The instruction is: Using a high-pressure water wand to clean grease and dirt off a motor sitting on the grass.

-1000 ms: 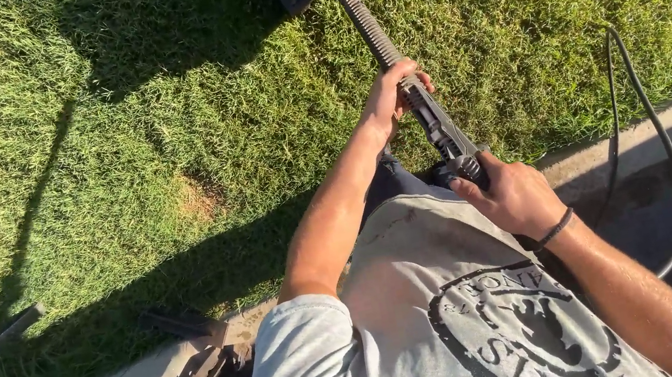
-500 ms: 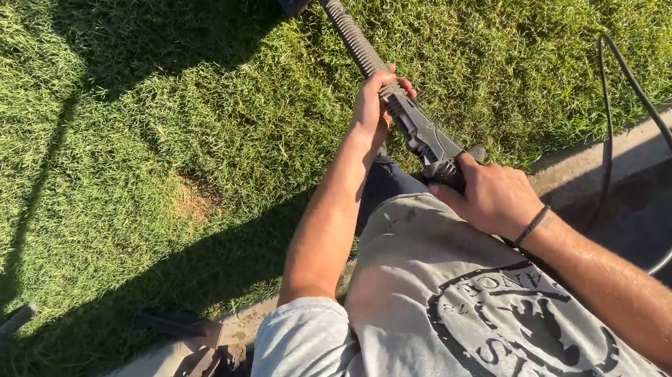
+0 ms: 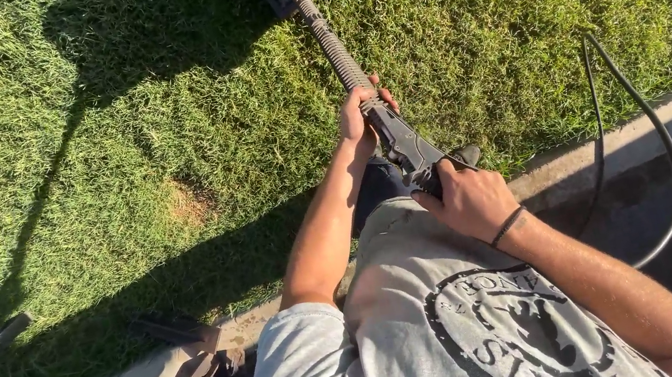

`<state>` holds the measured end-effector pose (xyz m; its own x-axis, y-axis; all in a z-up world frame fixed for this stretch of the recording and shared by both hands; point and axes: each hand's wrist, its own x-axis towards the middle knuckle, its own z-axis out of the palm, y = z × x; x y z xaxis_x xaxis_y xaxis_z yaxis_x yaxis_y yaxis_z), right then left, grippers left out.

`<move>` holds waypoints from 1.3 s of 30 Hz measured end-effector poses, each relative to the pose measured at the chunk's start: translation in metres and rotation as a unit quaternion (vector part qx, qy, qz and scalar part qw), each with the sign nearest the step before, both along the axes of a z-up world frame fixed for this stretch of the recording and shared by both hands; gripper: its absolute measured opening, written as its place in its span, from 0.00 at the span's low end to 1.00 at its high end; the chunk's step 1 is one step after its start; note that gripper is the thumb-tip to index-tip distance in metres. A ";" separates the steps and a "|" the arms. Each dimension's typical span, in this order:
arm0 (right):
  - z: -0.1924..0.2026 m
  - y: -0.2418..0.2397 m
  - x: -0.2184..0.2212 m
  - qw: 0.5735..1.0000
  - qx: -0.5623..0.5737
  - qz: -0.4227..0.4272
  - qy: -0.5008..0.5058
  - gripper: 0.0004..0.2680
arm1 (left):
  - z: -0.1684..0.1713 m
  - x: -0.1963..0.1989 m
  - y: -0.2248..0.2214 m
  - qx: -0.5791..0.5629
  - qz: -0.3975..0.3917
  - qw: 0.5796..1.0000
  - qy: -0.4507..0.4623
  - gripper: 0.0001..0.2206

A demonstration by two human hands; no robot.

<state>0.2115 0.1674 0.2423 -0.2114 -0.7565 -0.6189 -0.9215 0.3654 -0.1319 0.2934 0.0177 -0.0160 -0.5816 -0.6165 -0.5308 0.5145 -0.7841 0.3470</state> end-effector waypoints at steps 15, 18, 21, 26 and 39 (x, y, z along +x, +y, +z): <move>0.016 -0.001 -0.012 0.997 0.017 -0.078 -0.011 0.23 | 0.048 -0.027 -0.019 -0.067 -0.036 0.997 -0.007 0.13; 0.019 -0.004 -0.012 0.996 0.014 -0.090 -0.014 0.22 | 0.041 -0.033 -0.022 -0.076 -0.051 0.996 -0.017 0.14; 0.023 -0.005 -0.013 0.995 0.013 -0.102 -0.021 0.23 | 0.042 -0.037 -0.024 -0.079 -0.055 0.995 -0.016 0.14; 0.023 -0.007 -0.019 0.993 0.017 -0.113 -0.019 0.21 | 0.041 -0.049 -0.030 -0.084 -0.065 0.994 -0.012 0.15; 0.027 -0.010 -0.041 0.975 0.039 -0.202 -0.087 0.23 | 0.082 -0.066 -0.047 -0.094 -0.100 0.991 -0.013 0.20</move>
<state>0.1701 0.1576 0.2696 -0.3695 -0.5818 -0.7245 -0.6663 0.7094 -0.2299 0.2276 -0.0297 0.0659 -0.6896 -0.5797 -0.4340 0.3450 -0.7900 0.5069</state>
